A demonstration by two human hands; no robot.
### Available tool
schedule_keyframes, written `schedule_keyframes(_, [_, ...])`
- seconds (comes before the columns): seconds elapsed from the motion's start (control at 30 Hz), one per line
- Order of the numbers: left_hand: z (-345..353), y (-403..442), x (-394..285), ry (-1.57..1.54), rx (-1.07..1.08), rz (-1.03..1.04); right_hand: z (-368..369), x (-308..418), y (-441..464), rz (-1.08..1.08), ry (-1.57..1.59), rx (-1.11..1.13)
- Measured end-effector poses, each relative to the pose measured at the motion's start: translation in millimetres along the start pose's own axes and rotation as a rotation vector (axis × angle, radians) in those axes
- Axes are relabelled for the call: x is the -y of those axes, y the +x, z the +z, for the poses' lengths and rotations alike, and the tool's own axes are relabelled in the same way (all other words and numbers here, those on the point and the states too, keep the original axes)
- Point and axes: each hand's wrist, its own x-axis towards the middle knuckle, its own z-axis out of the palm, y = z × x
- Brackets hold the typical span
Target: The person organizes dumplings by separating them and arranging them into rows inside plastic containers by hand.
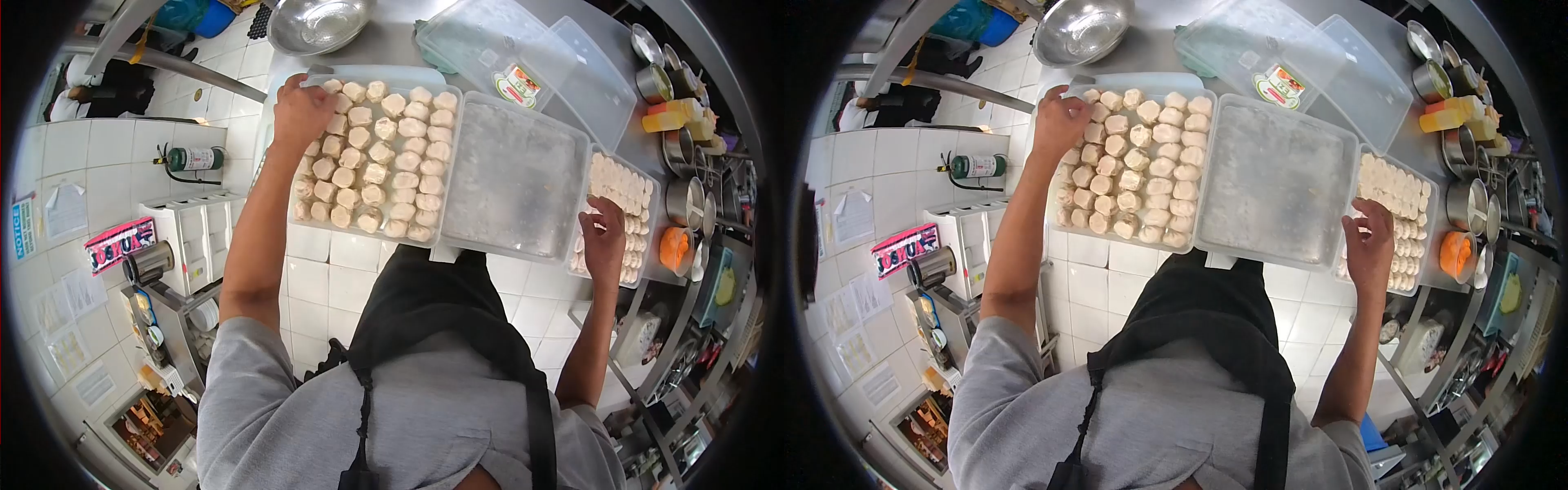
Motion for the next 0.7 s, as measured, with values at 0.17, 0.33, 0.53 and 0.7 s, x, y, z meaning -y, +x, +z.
schedule_keyframes(0.17, [-3,-9,-9,0.024,-0.026,0.023,1,-1,-3,0.003,0.032,0.023])
schedule_keyframes(0.33, [-1,12,-3,-0.027,-0.118,0.308,-2,-1,-3,-0.011,0.027,0.023])
schedule_keyframes(0.53, [-5,18,-8,-0.006,-0.049,0.304,-13,-3,-10,0.008,0.01,-0.003])
schedule_keyframes(0.7, [8,46,-98,-0.34,-0.022,0.311,-40,-23,6,0.081,0.051,-0.018])
